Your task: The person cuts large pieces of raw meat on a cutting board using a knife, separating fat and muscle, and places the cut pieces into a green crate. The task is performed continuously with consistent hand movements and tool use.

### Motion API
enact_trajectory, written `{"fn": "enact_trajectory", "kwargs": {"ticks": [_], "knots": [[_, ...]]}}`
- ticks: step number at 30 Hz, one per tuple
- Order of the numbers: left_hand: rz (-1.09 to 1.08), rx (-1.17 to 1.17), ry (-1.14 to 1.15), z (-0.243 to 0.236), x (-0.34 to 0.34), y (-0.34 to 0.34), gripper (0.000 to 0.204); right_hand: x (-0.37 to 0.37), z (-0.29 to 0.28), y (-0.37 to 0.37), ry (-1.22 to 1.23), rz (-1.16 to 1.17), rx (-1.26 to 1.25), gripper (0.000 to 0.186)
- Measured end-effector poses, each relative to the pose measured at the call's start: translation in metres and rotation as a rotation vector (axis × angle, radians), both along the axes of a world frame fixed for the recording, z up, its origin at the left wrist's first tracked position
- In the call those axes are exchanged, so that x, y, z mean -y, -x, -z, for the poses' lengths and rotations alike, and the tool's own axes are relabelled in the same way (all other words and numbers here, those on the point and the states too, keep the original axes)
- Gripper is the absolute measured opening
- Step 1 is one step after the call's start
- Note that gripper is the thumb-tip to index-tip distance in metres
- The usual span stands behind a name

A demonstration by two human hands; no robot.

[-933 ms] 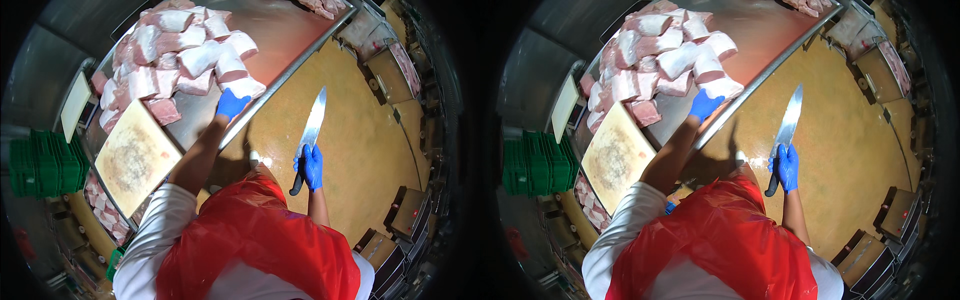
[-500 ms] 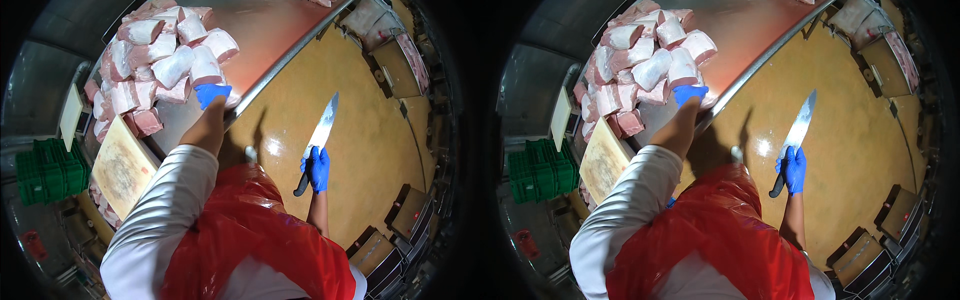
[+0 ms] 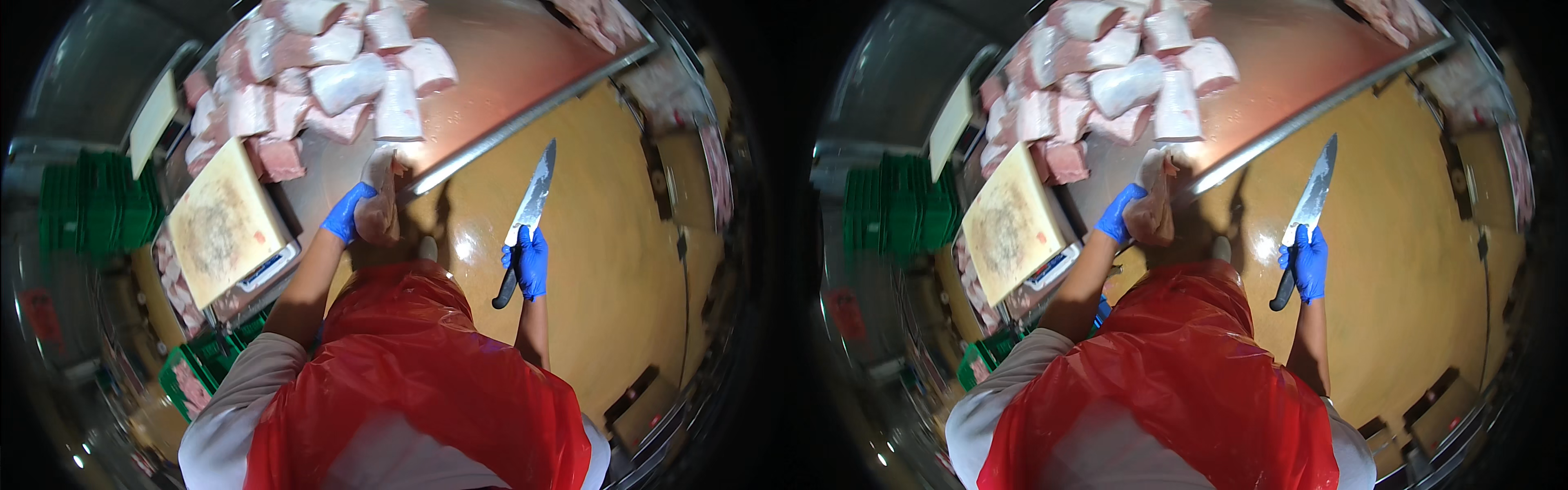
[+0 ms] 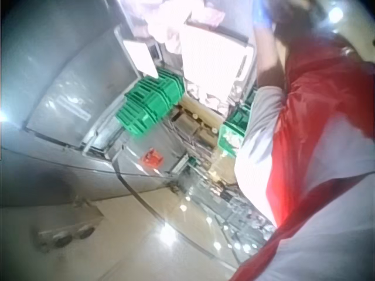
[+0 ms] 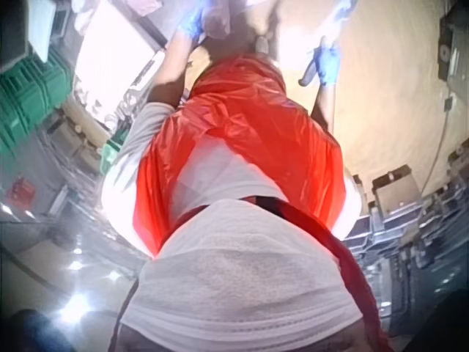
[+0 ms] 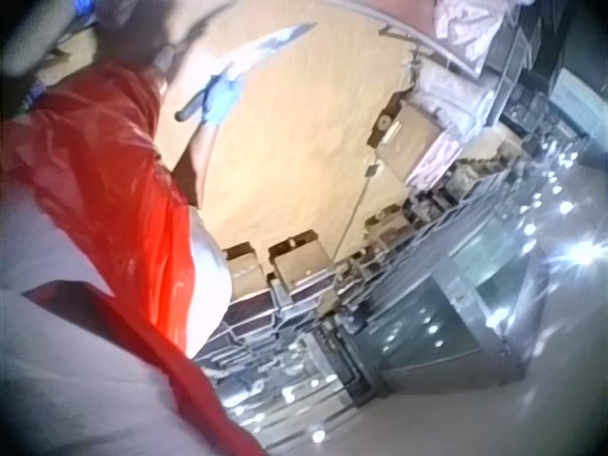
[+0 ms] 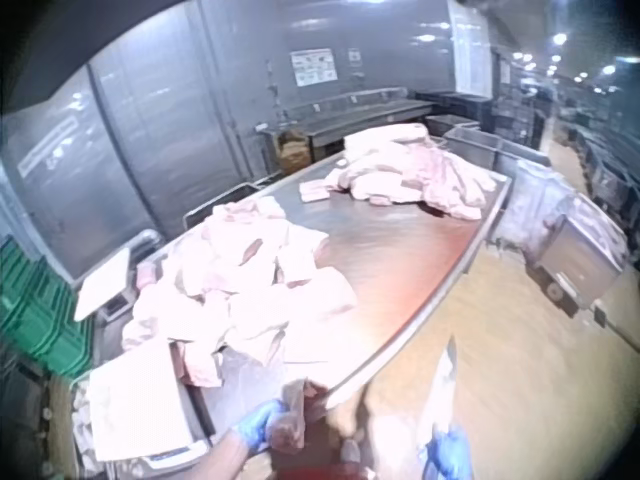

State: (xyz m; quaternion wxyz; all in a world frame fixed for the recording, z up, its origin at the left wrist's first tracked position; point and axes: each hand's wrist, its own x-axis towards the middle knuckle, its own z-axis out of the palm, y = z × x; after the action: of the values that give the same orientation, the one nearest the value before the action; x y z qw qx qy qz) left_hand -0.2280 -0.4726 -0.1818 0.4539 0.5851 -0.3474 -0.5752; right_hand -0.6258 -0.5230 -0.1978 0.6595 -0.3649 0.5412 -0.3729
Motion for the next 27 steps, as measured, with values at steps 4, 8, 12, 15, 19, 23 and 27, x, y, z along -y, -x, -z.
{"fn": "enact_trajectory", "kwargs": {"ticks": [4, 8, 12, 15, 19, 23, 27], "knots": [[0.099, 0.843, -0.034, -0.045, -0.078, -0.028, 0.022, 0.001, -0.027, -0.022, 0.030, -0.097, 0.008, 0.025], [-0.421, -0.063, 0.209, -0.099, -0.144, -0.095, 0.035, -0.005, -0.042, -0.041, 0.042, -0.202, 0.038, 0.024], [-0.468, -0.036, 0.128, -0.208, -0.183, -0.165, 0.073, 0.007, -0.047, -0.069, 0.121, -0.346, 0.027, 0.024], [-0.321, 0.358, 0.084, -0.240, -0.244, -0.230, 0.089, -0.036, -0.106, -0.094, 0.131, -0.475, -0.042, 0.025], [0.047, 1.127, -0.125, -0.232, -0.265, -0.236, 0.112, -0.067, -0.141, -0.151, 0.175, -0.555, -0.030, 0.023], [-0.229, 1.631, -0.173, -0.206, -0.314, -0.189, 0.103, -0.115, -0.173, -0.193, 0.249, -0.611, 0.014, 0.021], [-0.730, 1.436, 0.325, -0.166, -0.382, -0.138, 0.060, -0.163, -0.183, -0.217, 0.439, -0.654, -0.078, 0.014]]}}
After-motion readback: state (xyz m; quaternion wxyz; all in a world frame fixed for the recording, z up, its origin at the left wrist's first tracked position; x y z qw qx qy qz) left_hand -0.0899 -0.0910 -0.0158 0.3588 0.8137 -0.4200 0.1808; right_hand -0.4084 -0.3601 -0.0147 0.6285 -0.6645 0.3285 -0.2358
